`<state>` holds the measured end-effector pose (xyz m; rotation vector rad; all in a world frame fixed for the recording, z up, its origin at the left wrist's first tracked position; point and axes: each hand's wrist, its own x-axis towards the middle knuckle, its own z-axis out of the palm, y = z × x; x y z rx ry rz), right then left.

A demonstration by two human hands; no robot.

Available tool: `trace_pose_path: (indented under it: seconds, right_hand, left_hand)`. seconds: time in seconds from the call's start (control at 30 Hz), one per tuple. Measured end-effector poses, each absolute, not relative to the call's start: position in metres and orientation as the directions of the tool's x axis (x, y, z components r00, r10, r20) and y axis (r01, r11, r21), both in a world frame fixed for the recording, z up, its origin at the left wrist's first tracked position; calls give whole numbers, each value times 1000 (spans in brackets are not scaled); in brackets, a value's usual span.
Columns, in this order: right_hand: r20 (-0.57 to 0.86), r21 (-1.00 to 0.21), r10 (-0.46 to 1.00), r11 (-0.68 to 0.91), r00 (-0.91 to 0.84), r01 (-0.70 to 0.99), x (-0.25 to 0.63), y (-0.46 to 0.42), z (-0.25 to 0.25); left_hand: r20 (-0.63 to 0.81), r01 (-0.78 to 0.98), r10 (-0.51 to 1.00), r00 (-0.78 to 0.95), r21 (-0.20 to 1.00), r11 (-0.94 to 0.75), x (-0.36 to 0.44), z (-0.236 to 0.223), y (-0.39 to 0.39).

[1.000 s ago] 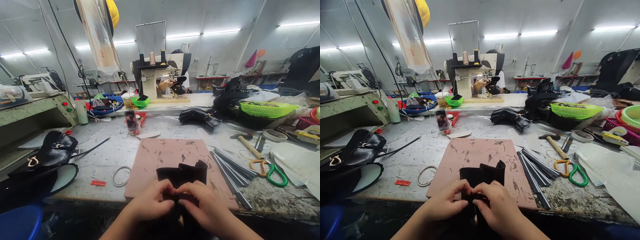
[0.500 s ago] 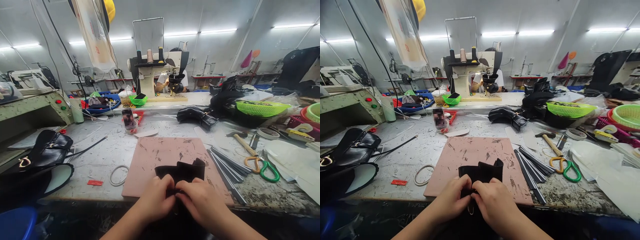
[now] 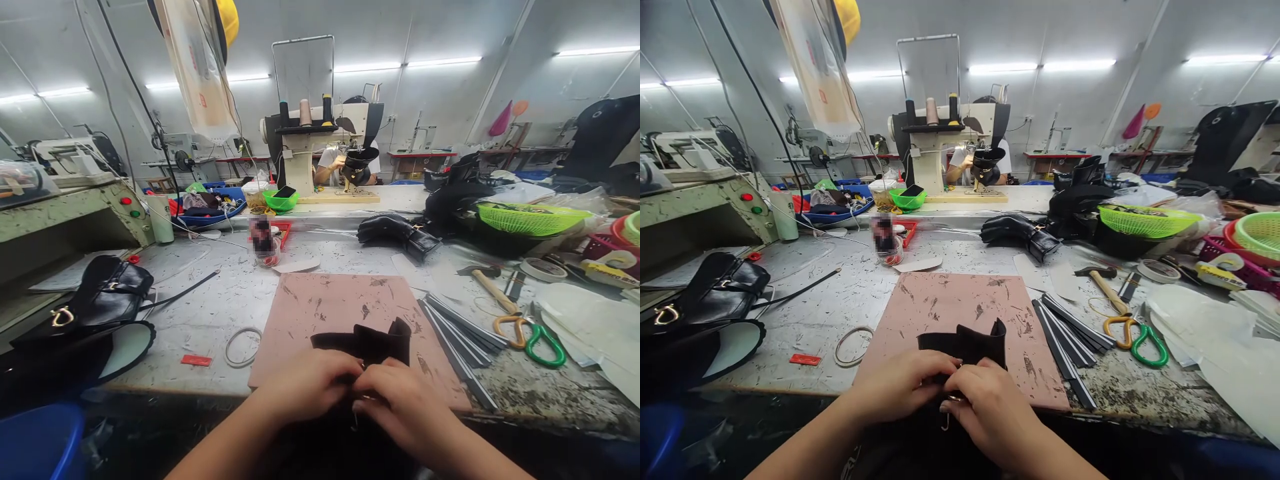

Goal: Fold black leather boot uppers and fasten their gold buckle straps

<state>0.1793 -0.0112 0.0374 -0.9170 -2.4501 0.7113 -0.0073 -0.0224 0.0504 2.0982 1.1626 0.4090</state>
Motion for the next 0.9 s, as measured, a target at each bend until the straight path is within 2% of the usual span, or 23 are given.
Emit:
trace_pose_path:
  seconds: [0.1, 0.17, 0.3, 0.43, 0.57, 0.73, 0.8, 0.9]
  right_hand:
    - [-44, -674, 739, 474, -672, 566, 182, -8, 52]
    - [-131, -758, 719, 371, -682, 537, 184, -5, 56]
    - [-256, -896, 656, 114, -710, 428, 187, -1, 54]
    - [-308, -930, 597, -27, -741, 366, 190, 3, 50]
    - [-321, -932, 601, -66, -732, 355, 190, 7, 45]
    - [-309, -911, 635, 17, -708, 413, 186, 11, 37]
    - [-331, -888, 644, 35, -690, 458, 184, 13, 36]
    - [-299, -860, 650, 133, -698, 492, 181, 16, 37]
  left_hand:
    - [45, 684, 803, 594, 496, -534, -2, 57, -23]
    - [68, 699, 797, 600, 439, -564, -1, 61, -23]
    - [-19, 666, 778, 628, 530, -525, -6, 65, -18]
    - [-95, 674, 797, 597, 598, -434, -12, 60, -14]
    - [-126, 718, 846, 518, 602, -350, -15, 54, -13]
    - [-213, 689, 778, 592, 635, -350, -18, 58, -13]
    - [-222, 716, 788, 574, 603, -352, -19, 58, -14]
    - [-153, 778, 838, 523, 487, -396, -17, 53, -16]
